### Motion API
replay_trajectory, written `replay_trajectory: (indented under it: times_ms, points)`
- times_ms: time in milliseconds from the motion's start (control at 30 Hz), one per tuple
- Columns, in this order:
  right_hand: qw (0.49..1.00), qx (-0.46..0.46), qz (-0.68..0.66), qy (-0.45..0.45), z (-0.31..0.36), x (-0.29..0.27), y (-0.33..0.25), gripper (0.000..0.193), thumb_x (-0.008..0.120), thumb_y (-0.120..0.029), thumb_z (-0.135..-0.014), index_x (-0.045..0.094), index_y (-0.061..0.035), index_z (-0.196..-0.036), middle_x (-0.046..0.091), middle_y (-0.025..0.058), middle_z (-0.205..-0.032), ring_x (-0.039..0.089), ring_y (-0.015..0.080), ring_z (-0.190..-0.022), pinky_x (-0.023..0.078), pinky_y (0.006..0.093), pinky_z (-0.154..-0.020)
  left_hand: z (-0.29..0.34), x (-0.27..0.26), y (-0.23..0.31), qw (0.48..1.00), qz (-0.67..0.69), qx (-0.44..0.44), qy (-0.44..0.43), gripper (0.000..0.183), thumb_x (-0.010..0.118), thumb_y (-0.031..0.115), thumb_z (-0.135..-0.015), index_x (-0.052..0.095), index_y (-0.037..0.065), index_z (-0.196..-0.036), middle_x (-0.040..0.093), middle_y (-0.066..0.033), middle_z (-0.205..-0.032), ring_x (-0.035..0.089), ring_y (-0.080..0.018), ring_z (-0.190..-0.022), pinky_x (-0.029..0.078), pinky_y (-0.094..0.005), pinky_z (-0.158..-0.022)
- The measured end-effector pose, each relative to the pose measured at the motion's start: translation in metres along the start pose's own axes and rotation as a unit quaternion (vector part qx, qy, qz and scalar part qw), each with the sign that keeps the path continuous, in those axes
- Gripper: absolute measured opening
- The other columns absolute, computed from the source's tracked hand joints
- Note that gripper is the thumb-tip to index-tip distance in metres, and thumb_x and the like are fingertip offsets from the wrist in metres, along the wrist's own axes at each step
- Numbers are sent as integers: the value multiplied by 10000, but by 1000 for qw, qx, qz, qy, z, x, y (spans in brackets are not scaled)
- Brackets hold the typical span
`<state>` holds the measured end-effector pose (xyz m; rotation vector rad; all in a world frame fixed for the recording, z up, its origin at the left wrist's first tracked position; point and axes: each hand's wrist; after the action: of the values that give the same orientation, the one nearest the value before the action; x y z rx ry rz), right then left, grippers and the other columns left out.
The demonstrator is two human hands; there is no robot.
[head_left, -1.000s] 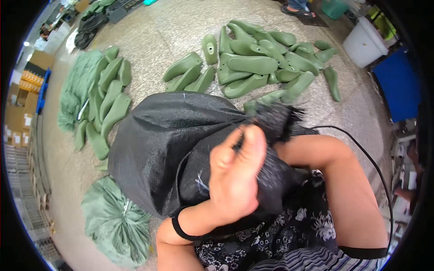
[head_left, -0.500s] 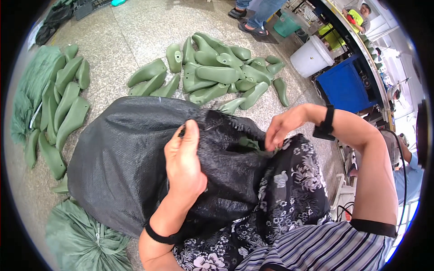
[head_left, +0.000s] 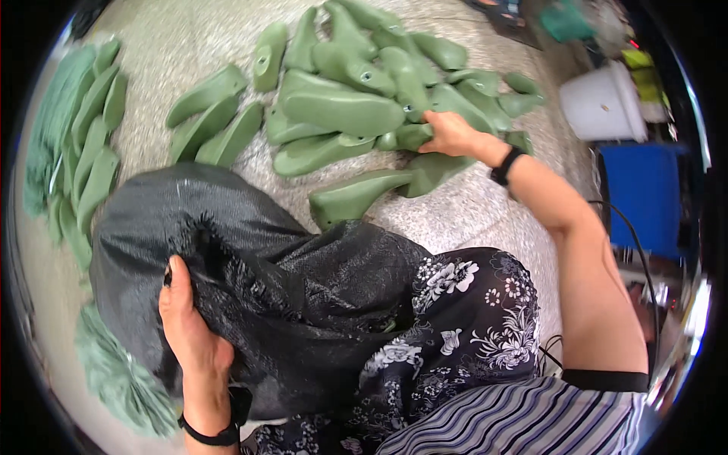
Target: Sorting green plastic shoe lasts into a large black bag on a factory floor.
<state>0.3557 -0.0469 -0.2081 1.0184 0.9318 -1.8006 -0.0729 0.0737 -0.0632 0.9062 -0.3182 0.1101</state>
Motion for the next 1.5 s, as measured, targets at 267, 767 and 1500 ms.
replay_trajectory:
  times_ms: [267, 767, 1500]
  points:
    - [986, -157, -39, 40, 17, 31, 44, 452, 764, -180, -669, 432, -28, -936, 506, 165, -887, 529, 385, -834, 436, 440, -691, -6, 26, -27, 978, -79, 29, 190, 242, 548, 223, -917, 598, 3, -1004, 624, -56, -931, 590, -127, -817, 475, -266, -746]
    - [970, -219, -79, 64, 20, 29, 61, 405, 750, -134, -666, 426, -34, -888, 508, 156, -921, 541, 396, -823, 446, 461, -647, 212, 107, -57, 587, -731, 217, 273, 733, 781, 209, -612, 407, -24, -1197, 422, -217, -1133, 471, -359, -1007, 388, -408, -897]
    - [685, -457, -268, -500, 107, 85, -287, 714, 689, -265, -729, 386, 31, -1303, 519, 200, -1228, 506, 306, -1119, 380, 378, -971, 243, 24, -63, 909, -243, 294, 170, 434, 523, -117, -693, 566, -37, -1118, 617, -100, -961, 585, -148, -873, 444, -246, -839]
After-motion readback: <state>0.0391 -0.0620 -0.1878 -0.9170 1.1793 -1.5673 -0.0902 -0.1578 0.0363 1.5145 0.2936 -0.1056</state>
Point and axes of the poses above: each hand's wrist, its own z-axis away from the middle knuckle, its own x-axis out of the palm, y = z × x
